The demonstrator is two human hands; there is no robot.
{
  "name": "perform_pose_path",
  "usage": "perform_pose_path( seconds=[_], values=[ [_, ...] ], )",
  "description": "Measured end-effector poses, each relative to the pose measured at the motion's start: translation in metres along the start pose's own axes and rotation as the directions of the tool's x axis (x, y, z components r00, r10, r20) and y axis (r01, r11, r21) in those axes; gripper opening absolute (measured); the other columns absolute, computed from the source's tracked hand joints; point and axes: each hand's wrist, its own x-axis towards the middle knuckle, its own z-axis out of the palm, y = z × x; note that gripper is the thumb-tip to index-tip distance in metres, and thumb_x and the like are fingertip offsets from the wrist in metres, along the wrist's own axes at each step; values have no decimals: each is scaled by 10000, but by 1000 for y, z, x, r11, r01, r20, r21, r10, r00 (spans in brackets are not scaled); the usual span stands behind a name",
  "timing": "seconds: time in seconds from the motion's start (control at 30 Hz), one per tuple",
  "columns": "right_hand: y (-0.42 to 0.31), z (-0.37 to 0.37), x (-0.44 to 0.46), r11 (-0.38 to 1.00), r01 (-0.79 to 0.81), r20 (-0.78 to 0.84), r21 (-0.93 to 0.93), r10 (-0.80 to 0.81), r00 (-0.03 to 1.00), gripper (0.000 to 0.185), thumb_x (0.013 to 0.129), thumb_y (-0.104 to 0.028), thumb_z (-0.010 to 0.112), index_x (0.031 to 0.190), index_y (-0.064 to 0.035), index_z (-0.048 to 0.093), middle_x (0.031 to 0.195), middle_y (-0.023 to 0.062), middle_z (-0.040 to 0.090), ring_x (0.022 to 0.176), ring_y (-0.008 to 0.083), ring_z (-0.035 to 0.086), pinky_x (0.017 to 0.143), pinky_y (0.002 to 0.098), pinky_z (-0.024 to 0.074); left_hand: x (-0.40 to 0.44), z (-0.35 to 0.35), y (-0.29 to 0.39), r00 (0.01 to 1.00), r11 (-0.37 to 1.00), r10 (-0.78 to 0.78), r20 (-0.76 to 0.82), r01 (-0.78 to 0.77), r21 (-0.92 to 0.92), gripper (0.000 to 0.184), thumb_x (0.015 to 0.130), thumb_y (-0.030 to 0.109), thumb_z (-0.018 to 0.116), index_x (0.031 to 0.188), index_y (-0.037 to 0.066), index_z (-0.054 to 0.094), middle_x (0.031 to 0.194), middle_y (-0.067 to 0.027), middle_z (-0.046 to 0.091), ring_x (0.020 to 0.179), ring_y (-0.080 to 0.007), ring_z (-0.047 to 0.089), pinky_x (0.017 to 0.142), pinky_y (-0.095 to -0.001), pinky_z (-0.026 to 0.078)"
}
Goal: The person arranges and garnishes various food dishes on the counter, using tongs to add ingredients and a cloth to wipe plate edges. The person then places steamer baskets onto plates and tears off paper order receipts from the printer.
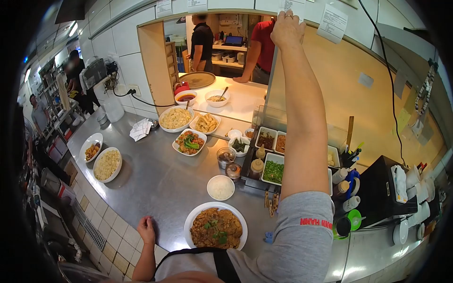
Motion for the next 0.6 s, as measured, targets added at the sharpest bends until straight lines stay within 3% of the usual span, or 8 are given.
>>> perform_pose_path(
  seconds=[0.2,0.3,0.37,0.4,0.43,0.53,0.57,0.6],
  values=[
    [-4,-15,-22,982,53,26,183,-59,998,612,776,-195,573,1365,-183,405,1343,192,442,1165,351,489,942,501,400,-1,1,-1,992,992,117,-56,-114,54,144,880,138,582,870,13,652,738,-85,631,632,-143,564,605,-283,463],
    [-31,-23,-102,817,321,-134,478,-293,947,670,748,-122,642,1370,-163,397,1316,205,478,1225,385,447,964,465,442,-4,-5,3,1000,999,-2,30,4,-54,149,876,152,594,879,16,654,749,-72,629,632,-127,553,603,-275,458],
    [-49,-56,-197,671,465,-127,578,-489,863,442,790,-170,631,1217,-126,525,1238,213,493,1095,364,520,895,467,455,-7,-9,1,994,979,9,110,14,-205,195,877,177,596,798,9,658,664,-38,601,578,-104,523,547,-260,429],
    [-59,-127,-241,633,266,213,727,-576,789,361,810,-179,611,1157,-90,566,1193,226,521,1006,369,561,816,467,482,-9,-17,4,978,970,1,209,50,-237,216,881,181,592,768,9,658,636,-26,590,561,-96,515,532,-254,418],
    [-61,-154,-286,715,304,437,630,-649,622,350,830,-196,588,1160,-79,567,1134,234,553,907,374,592,766,468,488,-12,-28,5,952,962,-2,307,87,-261,240,885,185,588,739,8,658,608,-14,579,545,-89,506,517,-248,408],
    [-36,-221,-413,352,38,313,935,-872,376,406,873,-285,588,1240,-116,547,997,183,638,916,357,613,802,423,491,-40,-58,10,796,875,24,605,276,-398,316,904,202,567,668,14,661,554,0,565,495,-63,482,469,-225,378],
    [-27,-245,-443,414,-295,470,861,-870,148,377,886,-317,601,1200,-109,585,1063,151,646,974,331,617,839,384,495,-51,-69,0,689,870,18,725,346,-351,316,908,210,566,679,19,673,566,-9,579,507,-60,502,468,-220,393],
    [-19,-268,-471,431,-413,523,802,-842,137,346,898,-282,596,1194,-102,596,1106,135,640,1002,279,615,868,358,485,-59,-85,9,615,954,-2,789,236,-182,327,904,214,572,668,12,674,550,-42,596,507,-89,544,504,-243,449]
  ],
)
